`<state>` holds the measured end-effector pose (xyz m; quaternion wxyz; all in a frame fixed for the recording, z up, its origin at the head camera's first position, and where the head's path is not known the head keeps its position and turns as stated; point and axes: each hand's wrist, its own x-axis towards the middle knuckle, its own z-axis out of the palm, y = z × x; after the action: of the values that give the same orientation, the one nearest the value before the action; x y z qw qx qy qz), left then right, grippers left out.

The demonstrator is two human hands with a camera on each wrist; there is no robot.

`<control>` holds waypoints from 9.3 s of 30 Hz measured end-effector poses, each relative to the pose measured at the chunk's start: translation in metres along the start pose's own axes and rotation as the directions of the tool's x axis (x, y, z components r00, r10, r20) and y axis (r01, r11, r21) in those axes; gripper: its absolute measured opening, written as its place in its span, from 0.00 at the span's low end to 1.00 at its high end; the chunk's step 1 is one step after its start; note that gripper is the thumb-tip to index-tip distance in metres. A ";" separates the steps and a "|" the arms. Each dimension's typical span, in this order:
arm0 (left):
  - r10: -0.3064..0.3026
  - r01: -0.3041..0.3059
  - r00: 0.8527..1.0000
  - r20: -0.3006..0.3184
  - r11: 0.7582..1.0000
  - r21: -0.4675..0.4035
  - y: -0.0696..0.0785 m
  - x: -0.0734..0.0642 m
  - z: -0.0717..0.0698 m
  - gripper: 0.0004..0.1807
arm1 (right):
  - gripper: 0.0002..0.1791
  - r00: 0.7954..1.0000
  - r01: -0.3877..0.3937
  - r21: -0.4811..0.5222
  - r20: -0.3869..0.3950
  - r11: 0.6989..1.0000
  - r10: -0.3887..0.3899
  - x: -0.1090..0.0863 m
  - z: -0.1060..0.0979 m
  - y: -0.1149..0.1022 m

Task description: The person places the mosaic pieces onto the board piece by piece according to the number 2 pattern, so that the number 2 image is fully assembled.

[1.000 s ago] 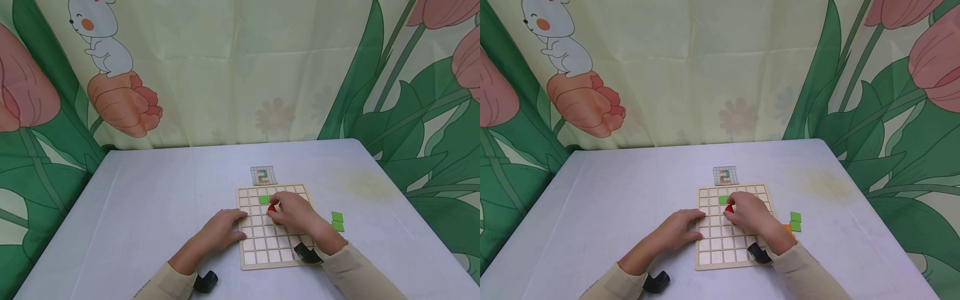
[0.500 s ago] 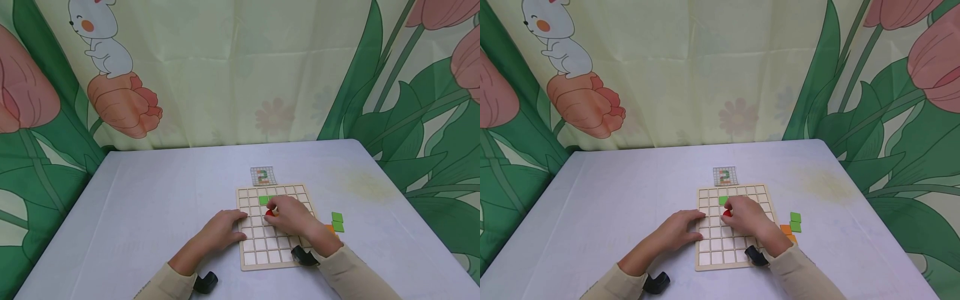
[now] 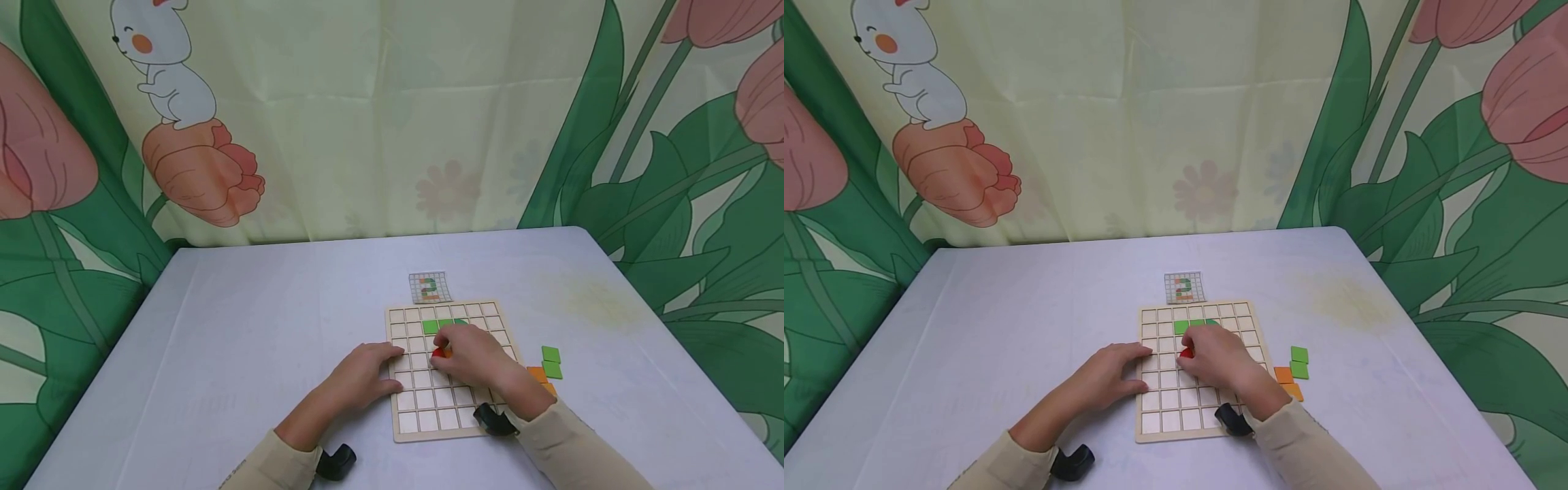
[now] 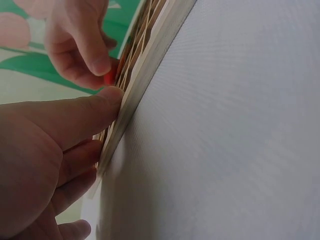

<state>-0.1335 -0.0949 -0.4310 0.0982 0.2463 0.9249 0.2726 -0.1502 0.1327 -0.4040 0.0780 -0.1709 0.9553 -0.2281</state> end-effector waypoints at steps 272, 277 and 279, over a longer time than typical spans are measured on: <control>0.010 -0.009 1.000 -0.005 0.999 0.031 0.004 -0.002 -0.003 0.30 | 0.09 0.988 0.157 -0.046 0.000 0.987 -0.157 -0.037 -0.021 0.015; 0.000 0.000 1.000 0.000 1.000 0.030 0.004 -0.003 -0.002 0.30 | 0.09 0.989 0.151 -0.052 0.018 0.987 -0.150 -0.037 -0.018 0.012; -0.004 0.004 1.000 0.000 0.999 0.031 0.004 -0.002 -0.002 0.31 | 0.09 0.989 0.149 -0.058 0.023 0.987 -0.148 -0.038 -0.017 0.012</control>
<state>-0.1305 -0.0943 -0.4272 0.0950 0.2460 0.9295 0.2578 -0.1226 0.1630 -0.3914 0.0644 -0.2458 0.9456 -0.2030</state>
